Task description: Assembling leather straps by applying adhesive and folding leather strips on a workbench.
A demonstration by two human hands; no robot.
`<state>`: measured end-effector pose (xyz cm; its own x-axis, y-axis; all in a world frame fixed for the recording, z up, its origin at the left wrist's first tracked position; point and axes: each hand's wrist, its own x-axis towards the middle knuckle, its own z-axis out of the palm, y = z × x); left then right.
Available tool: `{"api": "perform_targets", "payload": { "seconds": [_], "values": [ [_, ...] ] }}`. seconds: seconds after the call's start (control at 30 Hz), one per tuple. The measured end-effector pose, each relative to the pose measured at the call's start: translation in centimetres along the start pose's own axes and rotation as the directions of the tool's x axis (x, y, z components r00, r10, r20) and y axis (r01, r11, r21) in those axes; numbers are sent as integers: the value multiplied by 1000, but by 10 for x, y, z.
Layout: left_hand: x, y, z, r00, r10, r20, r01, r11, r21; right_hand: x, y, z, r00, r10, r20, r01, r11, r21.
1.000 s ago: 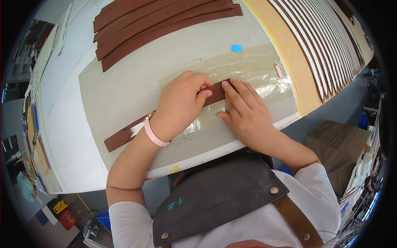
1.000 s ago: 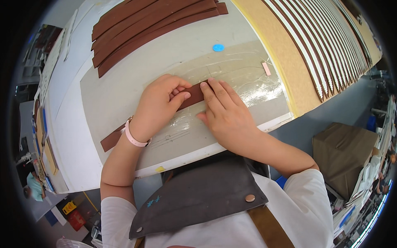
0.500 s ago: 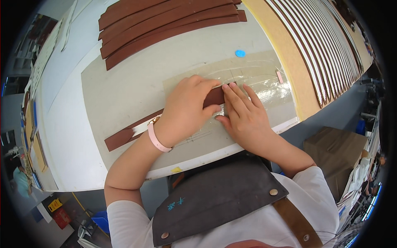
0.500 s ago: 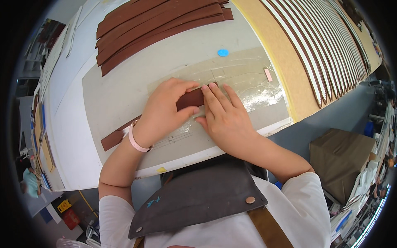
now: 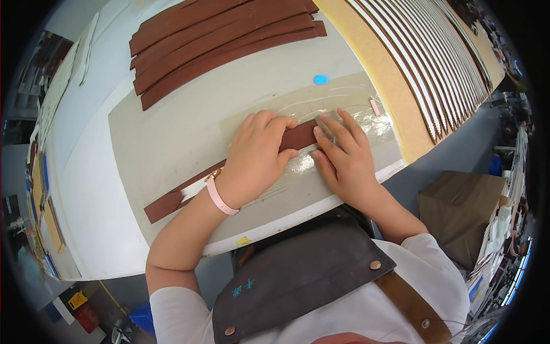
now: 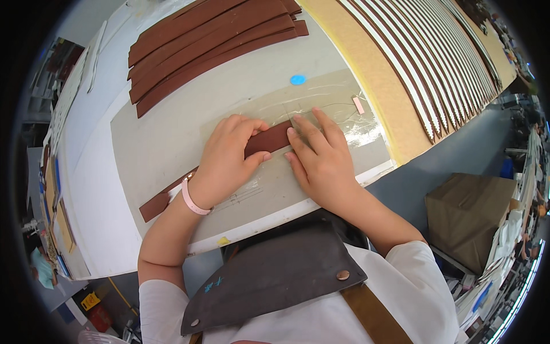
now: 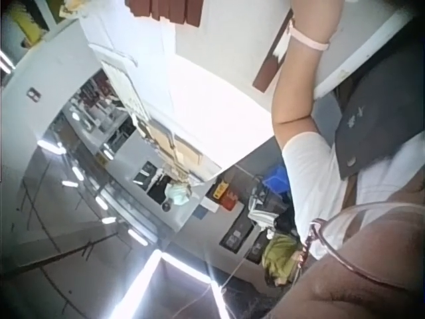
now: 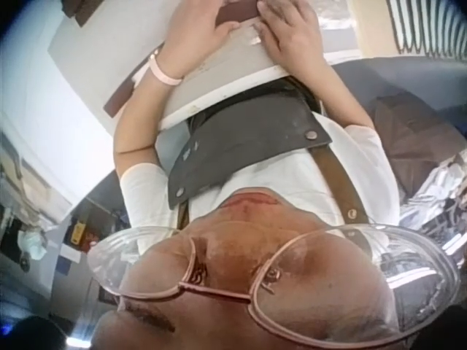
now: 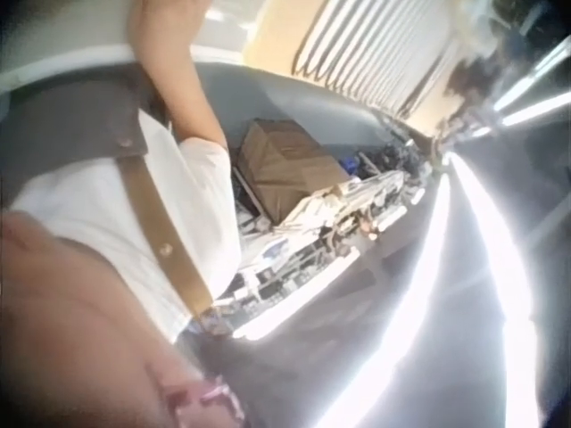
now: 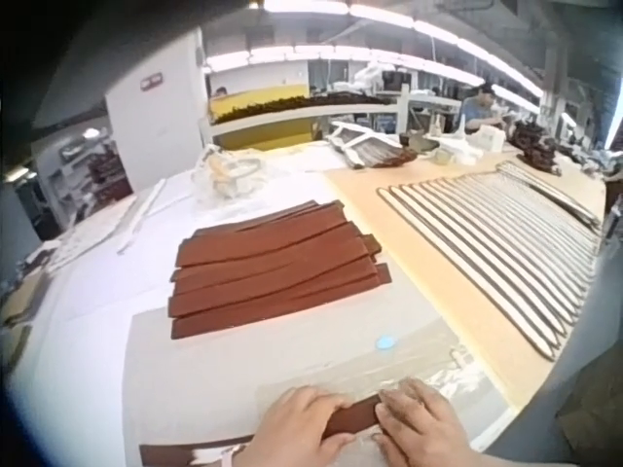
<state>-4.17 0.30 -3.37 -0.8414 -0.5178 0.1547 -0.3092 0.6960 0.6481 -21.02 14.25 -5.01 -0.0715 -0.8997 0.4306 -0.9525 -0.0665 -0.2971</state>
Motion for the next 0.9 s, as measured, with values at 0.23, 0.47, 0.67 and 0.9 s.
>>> {"api": "perform_targets", "payload": {
  "seconds": [0.23, 0.47, 0.67, 0.9],
  "values": [
    [-8, 13, -3, 997, -72, 1, 71, 988, -137, 11, 2, -8, 910, 412, 37, -372, 776, 509],
    [-18, 42, -35, 994, 52, -97, -74, 968, -239, 27, -18, -38, 960, 159, 229, -278, 604, 747],
    [-26, 56, -59, 978, 122, -171, -169, 942, -290, 35, -38, -62, 999, -53, 5, 39, 790, 612],
    [-30, 66, -77, 997, 10, -70, -43, 872, -487, 34, -45, -56, 999, -20, -46, 47, 703, 710]
  ]
}}
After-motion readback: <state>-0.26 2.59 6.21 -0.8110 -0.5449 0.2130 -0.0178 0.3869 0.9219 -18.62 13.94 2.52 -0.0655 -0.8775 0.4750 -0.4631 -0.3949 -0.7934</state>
